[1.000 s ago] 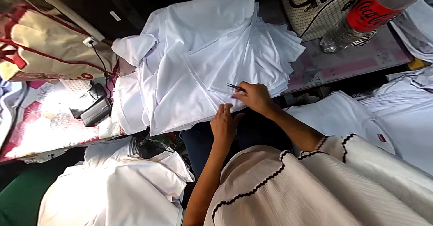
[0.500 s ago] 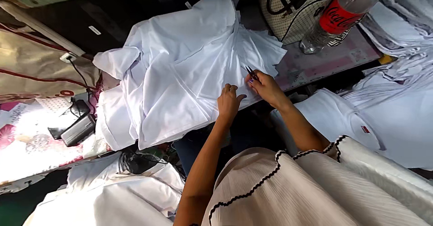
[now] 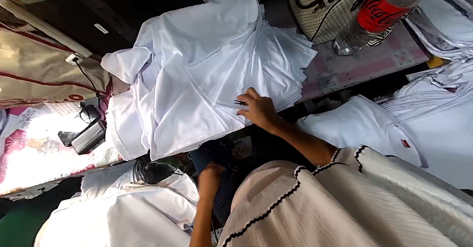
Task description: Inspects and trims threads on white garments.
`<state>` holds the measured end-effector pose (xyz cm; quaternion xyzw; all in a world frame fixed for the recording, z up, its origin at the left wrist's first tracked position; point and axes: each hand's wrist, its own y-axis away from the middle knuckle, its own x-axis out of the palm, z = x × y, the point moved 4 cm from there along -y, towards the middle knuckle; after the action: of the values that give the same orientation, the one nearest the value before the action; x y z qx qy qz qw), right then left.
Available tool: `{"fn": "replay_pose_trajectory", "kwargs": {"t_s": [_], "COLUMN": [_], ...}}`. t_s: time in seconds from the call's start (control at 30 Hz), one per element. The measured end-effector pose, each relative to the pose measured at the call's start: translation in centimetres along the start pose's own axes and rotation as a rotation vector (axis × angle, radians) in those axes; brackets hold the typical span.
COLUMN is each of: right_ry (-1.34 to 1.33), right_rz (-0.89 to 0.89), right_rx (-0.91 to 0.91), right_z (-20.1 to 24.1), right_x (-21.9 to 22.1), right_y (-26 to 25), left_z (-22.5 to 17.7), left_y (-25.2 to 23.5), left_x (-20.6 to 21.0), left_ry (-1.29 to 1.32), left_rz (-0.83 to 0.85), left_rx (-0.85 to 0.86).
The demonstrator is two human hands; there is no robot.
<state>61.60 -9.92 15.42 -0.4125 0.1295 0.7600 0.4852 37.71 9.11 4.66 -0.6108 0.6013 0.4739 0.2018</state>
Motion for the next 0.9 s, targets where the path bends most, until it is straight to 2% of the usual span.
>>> {"fn": "replay_pose_trajectory", "kwargs": {"t_s": [0.1,0.17,0.23,0.33,0.43,0.5,0.53,0.6,0.73,0.8,0.9], "right_ry": [0.095,0.003,-0.107,-0.154,0.055,0.191,0.222,0.211,0.024,-0.013,-0.055], "right_rz": [0.007,-0.045,-0.093,-0.23,-0.314,-0.216,-0.192,-0.136,-0.012,0.034,0.109], "right_rx": [-0.069,-0.07,-0.051,0.065,0.377,0.539,0.554,0.459,0.196,0.116,0.013], "right_z": [-0.2,-0.3,-0.8,-4.4,-8.8,-9.4,-8.9,-7.1,-1.5,1.0,4.7], "right_x": [2.4,0.5,-2.8,-8.6,-16.0,-18.0,-17.6,-15.1,-8.8,-5.6,-0.1], "right_y": [-0.3,-0.3,-0.3,-1.0,1.0,2.9,3.4,3.4,-1.0,-4.9,-10.2], "left_z": [7.6,9.8,9.4,6.7,2.9,0.7,-0.3,-2.3,-6.6,-5.8,-1.1], "left_y": [4.2,6.5,7.0,5.3,3.1,2.2,2.0,1.6,0.3,-1.0,-2.0], "left_x": [-3.9,-6.1,-7.2,-7.6,-8.7,-10.0,-10.8,-12.3,-14.8,-14.4,-12.2], "left_ry": [0.058,0.046,0.041,0.101,0.141,0.156,0.158,0.144,0.083,0.064,0.086], "left_rz": [-0.183,-0.279,-0.242,-0.122,0.067,0.126,0.118,0.019,-0.485,-0.579,-0.576], "left_rx": [-0.318,-0.468,-0.505,-0.441,-0.39,-0.334,-0.298,-0.209,0.012,0.028,-0.127]}}
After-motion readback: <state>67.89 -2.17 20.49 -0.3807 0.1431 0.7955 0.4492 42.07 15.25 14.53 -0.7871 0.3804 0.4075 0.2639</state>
